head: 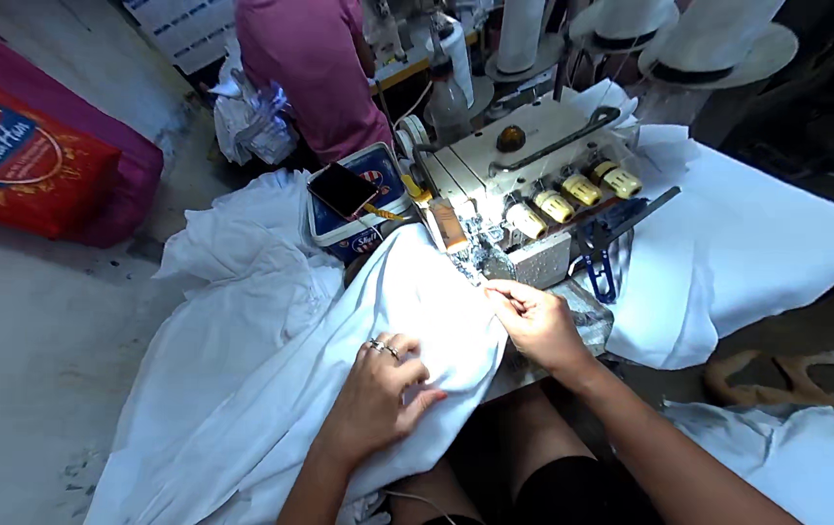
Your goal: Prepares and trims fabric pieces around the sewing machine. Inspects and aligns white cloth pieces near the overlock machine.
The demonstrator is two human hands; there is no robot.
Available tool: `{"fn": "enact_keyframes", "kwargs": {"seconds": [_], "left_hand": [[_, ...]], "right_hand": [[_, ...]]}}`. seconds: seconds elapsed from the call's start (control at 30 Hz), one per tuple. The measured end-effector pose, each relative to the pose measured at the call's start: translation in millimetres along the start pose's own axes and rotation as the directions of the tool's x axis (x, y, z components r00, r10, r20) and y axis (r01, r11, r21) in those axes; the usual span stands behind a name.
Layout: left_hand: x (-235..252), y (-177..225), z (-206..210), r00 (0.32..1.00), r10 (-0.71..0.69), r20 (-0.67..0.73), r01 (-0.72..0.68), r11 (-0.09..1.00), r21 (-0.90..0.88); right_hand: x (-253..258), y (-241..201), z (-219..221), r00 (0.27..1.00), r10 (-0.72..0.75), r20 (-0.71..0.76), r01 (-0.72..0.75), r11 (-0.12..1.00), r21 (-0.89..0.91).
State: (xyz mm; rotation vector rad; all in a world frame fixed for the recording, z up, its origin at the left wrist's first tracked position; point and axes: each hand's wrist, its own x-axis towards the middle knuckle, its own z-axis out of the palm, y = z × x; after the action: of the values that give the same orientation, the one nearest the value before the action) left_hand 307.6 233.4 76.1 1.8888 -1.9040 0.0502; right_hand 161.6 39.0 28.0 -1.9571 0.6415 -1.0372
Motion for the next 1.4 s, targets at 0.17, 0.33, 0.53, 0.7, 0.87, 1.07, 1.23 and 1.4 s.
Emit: {"fn": "enact_keyframes", "kwargs": {"seconds": [0.17,0.33,0.53,0.7,0.87,1.07,1.23,1.4], "left_hand": [[30,30,-79,0.962,0.102,0.251,0.087,0.761,-0.643],[70,59,-116,0.873,0.162,0.459,0.000,0.943,-0.332],[51,71,-1,0.925,0.299,0.235,-0.371,0.847,0.380],[16,84,-9,0.935,0.270,0.232,-0.315,0.930,0.189],[-7,95,-91,0.879,-0.037,0.475,-0.056,0.982,0.180],[10,78,-123,0.936,0.124,0.329,-0.126,0.992,-0.014],[38,77,-94,0.955,0.205,0.215,-0.059,0.841,-0.538],[76,91,-72,0.833,0.422,0.358,-0.201,0.833,-0.515]], "right_hand": [[-2,2,4,0.877,-0.470,-0.098,0.471,0.882,-0.018],[-5,-19,-10,0.717,-0.682,0.145,0.685,0.728,0.036],[-53,-32,-83,0.668,-0.571,0.477,0.722,0.653,-0.230],[-60,-40,-102,0.689,-0.608,0.394,0.660,0.751,0.006],[-49,-40,-20,0.914,-0.365,0.176,0.336,0.926,0.175],[-48,-71,-13,0.654,-0.242,0.717,0.009,0.950,0.312],[-63,-59,-74,0.672,-0.423,0.607,-0.022,0.808,0.588],[-78,-85,-96,0.710,-0.655,0.259,0.441,0.700,0.562]]}}
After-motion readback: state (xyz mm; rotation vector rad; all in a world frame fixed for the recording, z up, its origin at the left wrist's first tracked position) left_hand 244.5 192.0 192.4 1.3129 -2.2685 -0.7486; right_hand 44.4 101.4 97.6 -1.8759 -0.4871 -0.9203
